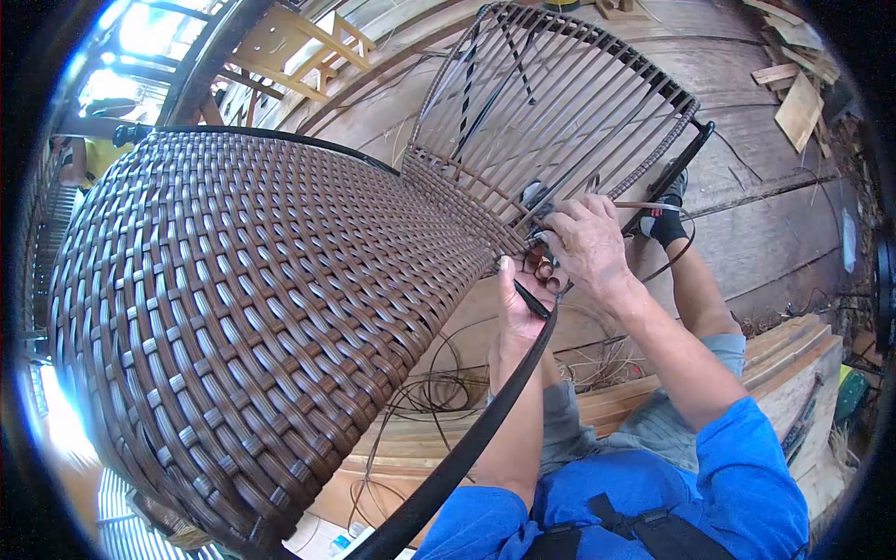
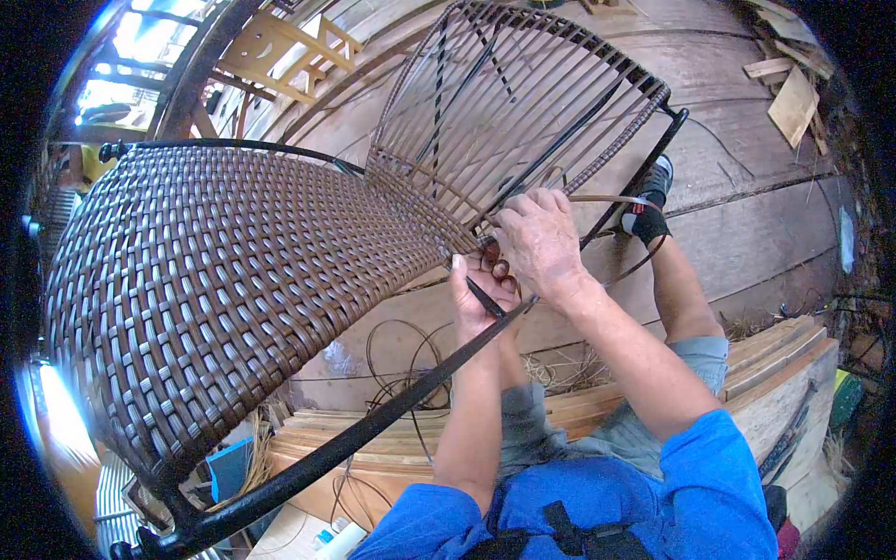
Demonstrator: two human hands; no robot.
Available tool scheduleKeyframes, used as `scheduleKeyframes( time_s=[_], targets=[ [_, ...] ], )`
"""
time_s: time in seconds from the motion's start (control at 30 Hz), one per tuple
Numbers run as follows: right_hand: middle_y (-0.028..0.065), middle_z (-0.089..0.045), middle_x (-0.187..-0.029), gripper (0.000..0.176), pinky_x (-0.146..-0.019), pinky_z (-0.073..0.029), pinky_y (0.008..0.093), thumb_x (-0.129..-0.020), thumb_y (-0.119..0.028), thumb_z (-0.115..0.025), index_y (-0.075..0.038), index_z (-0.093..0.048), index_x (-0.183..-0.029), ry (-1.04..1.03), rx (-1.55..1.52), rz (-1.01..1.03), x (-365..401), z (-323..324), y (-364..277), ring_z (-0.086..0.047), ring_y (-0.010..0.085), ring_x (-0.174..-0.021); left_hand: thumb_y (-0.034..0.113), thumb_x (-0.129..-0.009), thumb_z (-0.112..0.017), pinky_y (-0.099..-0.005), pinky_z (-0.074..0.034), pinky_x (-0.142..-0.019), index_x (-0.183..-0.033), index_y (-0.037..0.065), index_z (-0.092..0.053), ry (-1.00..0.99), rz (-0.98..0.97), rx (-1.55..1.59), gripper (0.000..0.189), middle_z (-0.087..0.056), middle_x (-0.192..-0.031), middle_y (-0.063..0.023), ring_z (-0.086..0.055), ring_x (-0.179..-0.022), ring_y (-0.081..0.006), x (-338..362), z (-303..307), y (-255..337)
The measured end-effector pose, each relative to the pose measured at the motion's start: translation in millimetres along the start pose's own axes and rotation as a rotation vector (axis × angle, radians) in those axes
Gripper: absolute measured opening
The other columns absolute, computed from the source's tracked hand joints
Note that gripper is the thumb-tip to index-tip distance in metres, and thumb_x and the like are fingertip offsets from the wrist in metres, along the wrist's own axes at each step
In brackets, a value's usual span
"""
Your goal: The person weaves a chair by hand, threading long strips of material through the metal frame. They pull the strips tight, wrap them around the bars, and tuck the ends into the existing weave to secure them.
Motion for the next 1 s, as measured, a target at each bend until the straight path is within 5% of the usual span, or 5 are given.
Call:
scheduleKeyframes(
  time_s=[0.4,0.57,0.73,0.87,1.0],
  targets=[
    [0.0163,-0.059,-0.075,0.022,-0.072,-0.043,0.0423,-0.075,-0.021,-0.056,0.0,-0.06,-0.07,-0.142,-0.374,-0.218,-7,6,-10,-0.055,0.0339,-0.078,0.044,-0.082,-0.061,-0.0286,-0.047,-0.071,-0.093,0.011,-0.054,0.209,-0.024,0.005,0.036,-0.056,-0.08,0.0007,-0.053,-0.072,-0.0133,2,-10,0],
    [0.007,-0.049,-0.062,0.021,-0.054,-0.04,0.0294,-0.081,-0.021,-0.056,-0.001,-0.053,-0.075,-0.551,-0.8,-0.5,17,44,9,-0.047,0.0126,-0.059,0.046,-0.082,-0.059,-0.0249,-0.044,-0.063,-0.09,0.01,-0.054,0.196,-0.069,-0.043,0.037,-0.056,-0.078,0.0009,-0.051,-0.069,-0.0108,4,-3,3],
    [0.0073,-0.054,-0.07,0.02,-0.063,-0.044,0.0295,-0.08,-0.018,-0.061,-0.004,-0.059,-0.092,-0.223,-0.485,-0.57,18,71,61,-0.053,0.0144,-0.069,0.045,-0.083,-0.058,-0.0248,-0.044,-0.059,-0.092,0.011,-0.054,0.141,-0.077,-0.024,0.036,-0.056,-0.084,0.0012,-0.052,-0.073,-0.0117,3,1,2],
    [0.0072,-0.059,-0.096,0.022,-0.084,-0.041,0.0401,-0.075,-0.012,-0.062,-0.007,-0.06,-0.096,0.093,0.062,-0.179,-2,89,41,-0.051,0.029,-0.099,0.046,-0.083,-0.059,-0.0291,-0.048,-0.056,-0.095,0.012,-0.054,0.131,-0.121,-0.021,0.036,-0.058,-0.088,-0.0004,-0.056,-0.076,-0.0153,-2,8,-1],
    [0.0051,-0.058,-0.093,0.021,-0.084,-0.041,0.0402,-0.074,-0.014,-0.063,-0.01,-0.061,-0.094,0.094,0.018,-0.04,4,74,-9,-0.052,0.0279,-0.098,0.049,-0.079,-0.061,-0.0327,-0.05,-0.061,-0.104,0.011,-0.053,0.092,-0.119,-0.007,0.046,-0.058,-0.097,-0.002,-0.057,-0.081,-0.0175,-3,14,-2]
  ],
)
Point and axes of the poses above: each hand's wrist, its own x-axis away from the middle knuckle, its own z-axis out of the back of the hand, y = z × x, the point moved 3 cm from there along -x, towards the middle knuckle
